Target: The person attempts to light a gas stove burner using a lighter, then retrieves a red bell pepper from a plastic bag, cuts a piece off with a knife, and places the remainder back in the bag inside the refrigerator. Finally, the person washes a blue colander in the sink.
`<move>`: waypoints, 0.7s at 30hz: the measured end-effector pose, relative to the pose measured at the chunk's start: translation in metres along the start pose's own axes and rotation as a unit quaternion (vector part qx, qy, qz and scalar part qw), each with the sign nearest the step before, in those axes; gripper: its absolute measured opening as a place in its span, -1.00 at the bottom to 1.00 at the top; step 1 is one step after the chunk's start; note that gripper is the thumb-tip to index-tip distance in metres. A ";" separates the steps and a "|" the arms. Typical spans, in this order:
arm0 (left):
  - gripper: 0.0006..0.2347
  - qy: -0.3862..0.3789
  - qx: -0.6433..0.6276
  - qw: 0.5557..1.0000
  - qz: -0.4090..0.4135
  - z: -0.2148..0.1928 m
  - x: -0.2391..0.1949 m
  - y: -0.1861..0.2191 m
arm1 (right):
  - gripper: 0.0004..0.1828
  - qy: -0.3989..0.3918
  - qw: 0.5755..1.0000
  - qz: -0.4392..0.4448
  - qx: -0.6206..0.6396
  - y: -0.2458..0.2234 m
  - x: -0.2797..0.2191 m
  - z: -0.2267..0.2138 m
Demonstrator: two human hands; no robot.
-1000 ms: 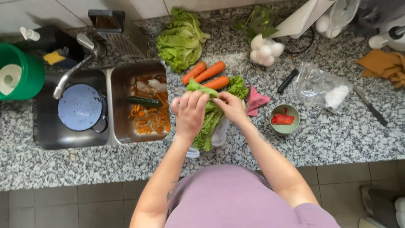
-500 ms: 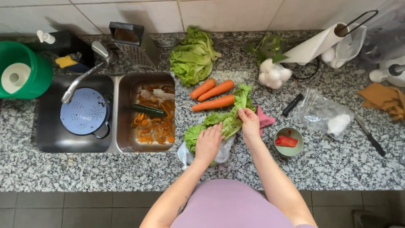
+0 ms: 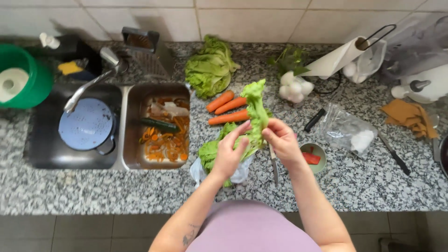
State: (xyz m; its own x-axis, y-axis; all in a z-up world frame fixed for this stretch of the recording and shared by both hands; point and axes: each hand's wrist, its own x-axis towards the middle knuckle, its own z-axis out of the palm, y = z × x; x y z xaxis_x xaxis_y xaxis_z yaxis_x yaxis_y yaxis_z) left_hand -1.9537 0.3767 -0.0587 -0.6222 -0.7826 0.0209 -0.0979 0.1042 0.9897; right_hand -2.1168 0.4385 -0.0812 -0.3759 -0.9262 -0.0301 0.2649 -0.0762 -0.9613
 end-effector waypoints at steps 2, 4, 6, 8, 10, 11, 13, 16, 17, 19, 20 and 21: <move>-0.61 0.026 -0.142 0.989 -0.025 -0.001 -0.003 0.014 | -0.78 -0.026 0.999 0.003 -0.025 0.021 -0.012 0.004; -0.64 0.053 -0.280 0.958 -0.041 -0.004 -0.008 0.018 | -0.78 -0.053 0.997 0.001 -0.048 0.030 -0.022 0.011; -0.58 0.095 -0.337 0.936 -0.041 -0.008 -0.017 0.012 | -0.81 -0.057 0.996 0.013 -0.068 0.029 -0.032 0.022; -0.54 0.148 -0.298 0.942 -0.044 -0.009 -0.029 0.006 | -0.80 -0.069 0.994 0.032 -0.076 0.031 -0.039 0.029; -0.50 0.198 -0.260 0.944 -0.048 -0.012 -0.038 0.004 | -0.80 -0.080 0.992 0.052 -0.085 0.031 -0.044 0.038; -0.51 0.206 -0.248 0.946 -0.042 -0.015 -0.043 0.003 | -0.79 -0.086 0.991 0.063 -0.086 0.031 -0.048 0.045; -0.51 0.226 -0.236 0.945 -0.034 -0.025 -0.052 0.003 | -0.77 -0.104 0.988 0.076 -0.087 0.032 -0.053 0.056; -0.53 0.249 -0.217 0.943 -0.039 -0.050 -0.064 0.000 | -0.59 -0.163 0.977 0.135 -0.038 0.042 -0.061 0.070; -0.50 0.268 -0.225 0.936 -0.043 -0.060 -0.067 -0.005 | -0.53 -0.178 0.971 0.157 -0.029 0.049 -0.063 0.074; -0.48 0.309 -0.226 0.923 -0.048 -0.080 -0.074 -0.022 | -0.47 -0.214 0.959 0.187 -0.017 0.054 -0.065 0.085; -0.50 0.330 -0.246 0.910 -0.058 -0.091 -0.077 -0.035 | -0.53 -0.197 0.963 0.176 -0.052 0.053 -0.063 0.092; -0.51 0.335 -0.268 0.900 -0.070 -0.099 -0.078 -0.047 | -0.58 -0.164 0.969 0.163 -0.086 0.050 -0.065 0.097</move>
State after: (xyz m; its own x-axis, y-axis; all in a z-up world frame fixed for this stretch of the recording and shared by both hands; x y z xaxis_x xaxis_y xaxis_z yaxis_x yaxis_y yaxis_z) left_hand -1.8234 0.3723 -0.0929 -0.0061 -0.9785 -0.2061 0.3620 -0.1943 0.9117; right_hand -1.9930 0.4596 -0.1010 0.0128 -0.9607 -0.2773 0.1596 0.2758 -0.9479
